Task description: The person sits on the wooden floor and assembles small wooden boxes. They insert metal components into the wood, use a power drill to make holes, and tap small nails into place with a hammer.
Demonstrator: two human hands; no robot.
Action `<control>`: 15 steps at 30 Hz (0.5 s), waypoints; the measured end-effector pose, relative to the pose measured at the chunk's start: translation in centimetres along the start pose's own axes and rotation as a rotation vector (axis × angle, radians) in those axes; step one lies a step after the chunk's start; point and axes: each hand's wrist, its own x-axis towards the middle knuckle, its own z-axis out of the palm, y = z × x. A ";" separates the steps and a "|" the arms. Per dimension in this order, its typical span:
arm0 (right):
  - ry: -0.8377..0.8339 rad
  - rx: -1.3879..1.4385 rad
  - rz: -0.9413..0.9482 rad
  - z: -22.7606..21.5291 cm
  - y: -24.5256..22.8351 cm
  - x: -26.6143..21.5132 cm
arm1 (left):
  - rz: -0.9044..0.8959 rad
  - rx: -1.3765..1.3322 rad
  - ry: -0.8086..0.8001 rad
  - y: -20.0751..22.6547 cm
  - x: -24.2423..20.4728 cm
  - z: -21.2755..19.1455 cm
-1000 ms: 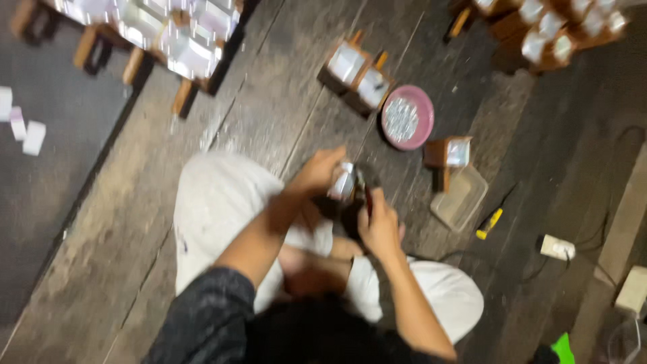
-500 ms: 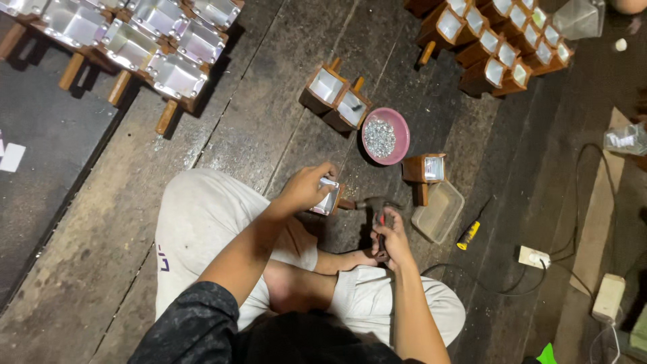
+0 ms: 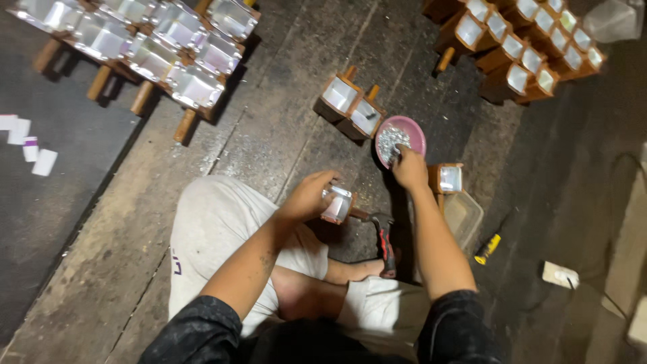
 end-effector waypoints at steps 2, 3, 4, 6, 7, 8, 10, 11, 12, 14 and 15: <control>-0.139 -0.078 0.099 2.0 0.3 2.8 | 0.040 -0.064 0.051 -0.8 -0.2 0.3; -0.143 -0.072 0.086 2.1 -0.3 3.3 | 0.031 -0.056 0.060 -0.1 -0.5 -0.5; -0.148 -0.057 0.073 2.0 -0.4 3.3 | 0.052 -0.051 0.083 0.8 -0.8 -0.9; -0.161 -0.042 0.059 2.1 -0.4 3.5 | 0.066 -0.048 0.105 1.6 -0.9 -1.0; -0.158 -0.062 0.053 2.1 -0.2 3.6 | 0.080 -0.023 0.125 1.4 -0.8 -0.7; -0.155 -0.082 0.054 2.2 0.1 3.5 | 0.098 0.001 0.139 1.3 -0.7 -0.3; -0.153 -0.093 0.021 0.8 -0.9 2.7 | 0.072 -0.014 0.111 -0.4 -0.2 0.8; -0.145 -0.105 -0.017 0.0 -1.5 2.4 | 0.048 -0.026 0.091 -1.3 0.0 1.2; -0.145 -0.105 -0.019 0.5 -0.9 2.6 | 0.048 -0.026 0.093 -1.3 0.0 1.3; -0.122 -0.126 -0.062 1.4 -0.2 3.0 | 0.067 -0.030 0.084 -1.4 0.0 1.1; -0.121 -0.127 -0.068 1.3 -0.2 3.1 | 0.066 -0.029 0.089 -1.8 0.2 1.5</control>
